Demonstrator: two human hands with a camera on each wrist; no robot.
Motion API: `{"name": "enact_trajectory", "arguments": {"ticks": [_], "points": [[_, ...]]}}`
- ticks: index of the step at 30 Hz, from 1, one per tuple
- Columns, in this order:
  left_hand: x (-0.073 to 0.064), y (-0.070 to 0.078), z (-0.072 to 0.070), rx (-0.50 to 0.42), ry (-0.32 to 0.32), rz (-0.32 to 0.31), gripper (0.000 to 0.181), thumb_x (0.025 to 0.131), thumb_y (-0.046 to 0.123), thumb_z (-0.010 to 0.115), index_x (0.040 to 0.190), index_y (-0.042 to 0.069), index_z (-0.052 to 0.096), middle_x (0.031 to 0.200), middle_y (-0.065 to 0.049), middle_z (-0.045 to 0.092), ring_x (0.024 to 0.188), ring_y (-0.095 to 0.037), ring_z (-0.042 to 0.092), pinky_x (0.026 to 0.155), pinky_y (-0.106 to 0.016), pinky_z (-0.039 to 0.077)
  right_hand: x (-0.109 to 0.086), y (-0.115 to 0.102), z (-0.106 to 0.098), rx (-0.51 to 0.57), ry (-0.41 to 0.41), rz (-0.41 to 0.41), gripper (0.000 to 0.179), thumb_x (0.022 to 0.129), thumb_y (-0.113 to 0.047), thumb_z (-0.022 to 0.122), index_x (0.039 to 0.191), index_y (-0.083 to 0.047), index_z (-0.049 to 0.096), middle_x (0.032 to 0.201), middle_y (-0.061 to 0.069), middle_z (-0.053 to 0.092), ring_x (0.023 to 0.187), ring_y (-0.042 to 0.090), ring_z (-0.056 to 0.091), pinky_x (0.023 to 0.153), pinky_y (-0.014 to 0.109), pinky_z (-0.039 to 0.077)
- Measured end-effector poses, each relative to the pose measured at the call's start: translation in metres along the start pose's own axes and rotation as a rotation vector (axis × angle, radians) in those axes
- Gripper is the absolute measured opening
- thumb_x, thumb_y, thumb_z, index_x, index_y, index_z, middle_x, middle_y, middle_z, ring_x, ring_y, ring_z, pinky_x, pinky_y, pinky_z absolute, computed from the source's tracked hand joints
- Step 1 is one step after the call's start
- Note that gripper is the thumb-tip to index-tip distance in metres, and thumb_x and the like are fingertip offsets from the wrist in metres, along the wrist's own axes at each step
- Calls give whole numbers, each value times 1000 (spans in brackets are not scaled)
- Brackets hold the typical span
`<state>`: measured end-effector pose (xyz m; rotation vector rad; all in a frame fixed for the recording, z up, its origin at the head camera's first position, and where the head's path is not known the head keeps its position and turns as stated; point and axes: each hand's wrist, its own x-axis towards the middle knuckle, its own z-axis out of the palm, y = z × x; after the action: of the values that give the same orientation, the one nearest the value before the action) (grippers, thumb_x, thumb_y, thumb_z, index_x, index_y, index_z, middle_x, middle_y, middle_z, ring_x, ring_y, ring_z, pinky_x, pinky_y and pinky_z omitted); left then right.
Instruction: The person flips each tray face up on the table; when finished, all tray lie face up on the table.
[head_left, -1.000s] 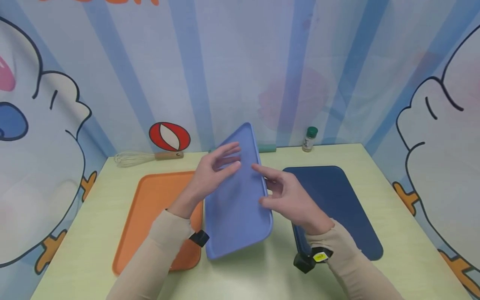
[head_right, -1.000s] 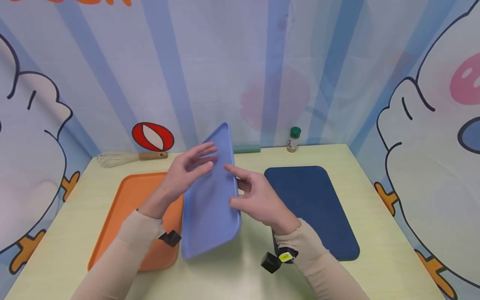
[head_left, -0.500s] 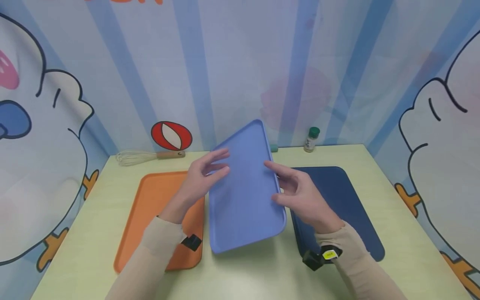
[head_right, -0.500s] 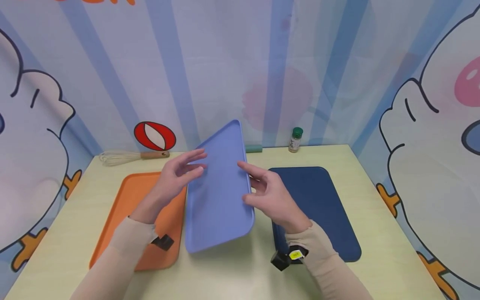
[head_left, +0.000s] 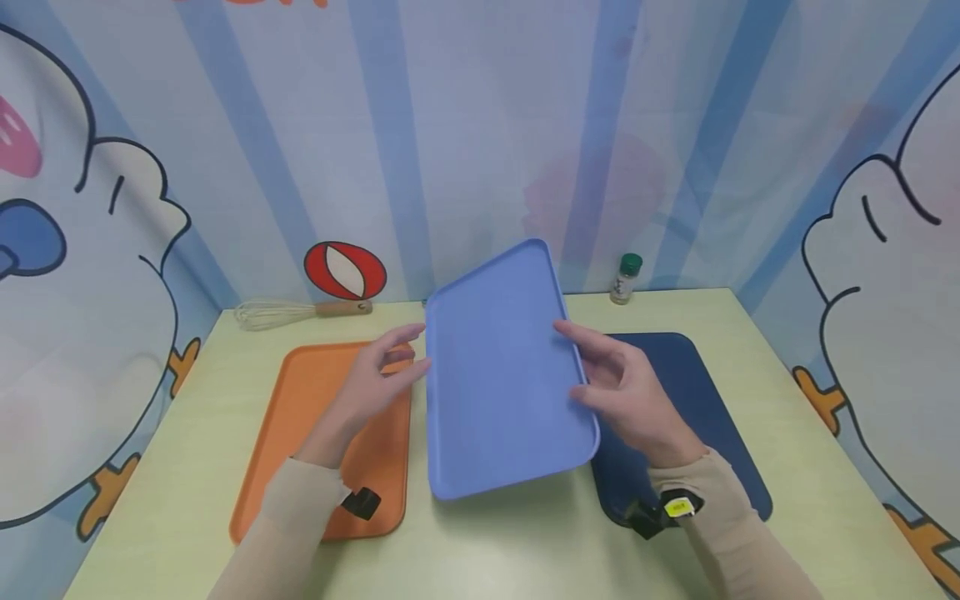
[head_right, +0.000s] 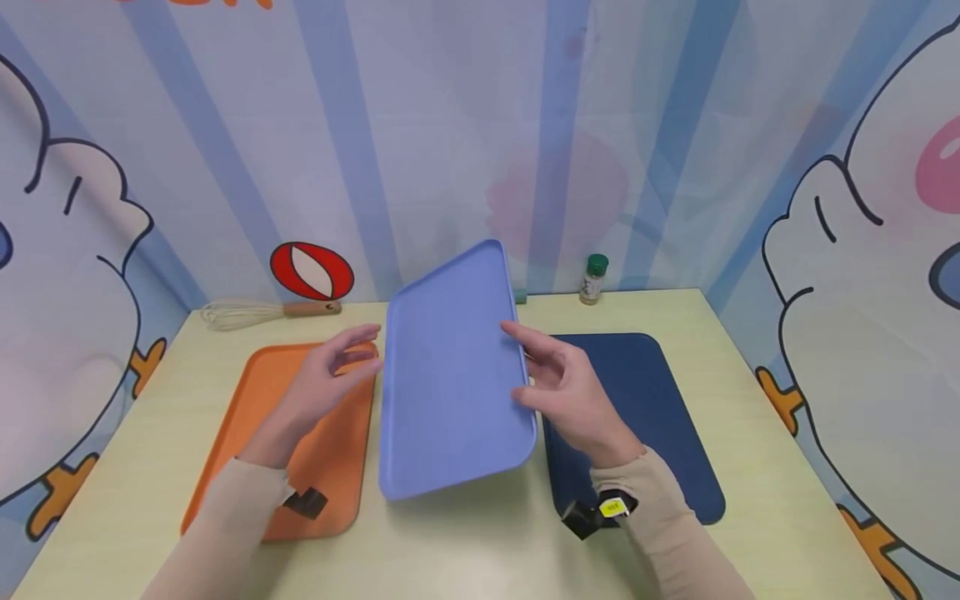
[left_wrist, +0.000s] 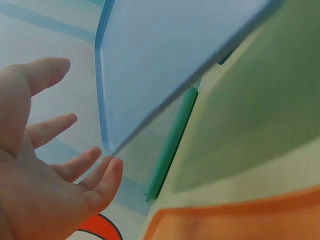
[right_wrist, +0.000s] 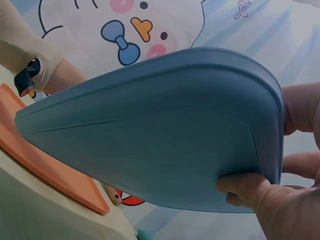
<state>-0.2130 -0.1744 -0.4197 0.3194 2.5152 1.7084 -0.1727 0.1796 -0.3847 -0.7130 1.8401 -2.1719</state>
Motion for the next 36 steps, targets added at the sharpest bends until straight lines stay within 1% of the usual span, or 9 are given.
{"name": "enact_trajectory", "arguments": {"ticks": [4, 8, 12, 17, 22, 27, 29, 33, 36], "points": [[-4, -10, -1, 7, -64, -31, 67, 101, 37, 73, 160, 24, 45, 161, -12, 44, 143, -40, 50, 109, -58, 49, -3, 2, -5, 14, 5, -13, 80, 88, 21, 54, 163, 2, 32, 173, 18, 22, 156, 40, 30, 107, 33, 52], [-10, -17, 1, -35, -169, -19, 70, 102, 34, 72, 163, 27, 40, 161, -13, 44, 142, -38, 51, 111, -55, 48, -4, 5, -11, 26, 10, -17, 79, 88, 21, 53, 162, 3, 32, 171, 21, 24, 153, 39, 35, 107, 35, 52], [-16, -21, 3, -79, -250, 1, 69, 102, 31, 72, 163, 31, 39, 157, -10, 50, 142, -35, 53, 110, -53, 50, -6, 7, -16, 35, 10, -24, 77, 88, 20, 54, 161, 4, 34, 170, 24, 25, 151, 34, 41, 107, 35, 52], [-20, -24, 4, -136, -305, 24, 68, 103, 24, 70, 163, 29, 40, 149, -12, 59, 137, -33, 58, 108, -50, 52, -8, 9, -21, 31, 9, -45, 75, 89, 19, 55, 161, 4, 35, 170, 27, 24, 148, 29, 45, 107, 36, 52], [-22, -26, 6, -172, -307, 23, 67, 101, 20, 72, 161, 28, 43, 145, -12, 62, 131, -32, 62, 104, -44, 55, -8, 11, -24, 48, 12, -41, 76, 88, 19, 54, 161, 4, 36, 169, 28, 23, 145, 26, 49, 106, 38, 53], [-24, -27, 7, -181, -276, 70, 68, 98, 12, 75, 159, 19, 46, 143, -18, 62, 124, -37, 65, 98, -36, 58, -8, 13, -28, 71, -5, -27, 76, 90, 19, 54, 161, 4, 33, 169, 28, 22, 143, 25, 51, 105, 40, 54], [-24, -27, 7, -179, -260, 93, 69, 97, 10, 76, 158, 15, 47, 143, -20, 61, 123, -39, 66, 97, -36, 58, -8, 15, -30, 80, -11, -22, 77, 90, 19, 54, 162, 4, 33, 170, 28, 22, 143, 25, 51, 105, 40, 54], [-26, -27, 8, -176, -222, 93, 68, 94, 12, 79, 156, 18, 51, 143, -15, 60, 119, -34, 67, 96, -37, 58, -7, 21, -33, 98, -21, -12, 80, 89, 20, 53, 163, 3, 30, 170, 27, 20, 143, 24, 50, 105, 39, 54], [-26, -28, 8, -188, -205, 88, 67, 93, 11, 80, 154, 16, 53, 145, -15, 60, 119, -33, 66, 97, -37, 58, -7, 25, -34, 106, -33, 4, 82, 88, 20, 53, 164, 2, 27, 169, 28, 20, 143, 23, 50, 106, 38, 54]]}}
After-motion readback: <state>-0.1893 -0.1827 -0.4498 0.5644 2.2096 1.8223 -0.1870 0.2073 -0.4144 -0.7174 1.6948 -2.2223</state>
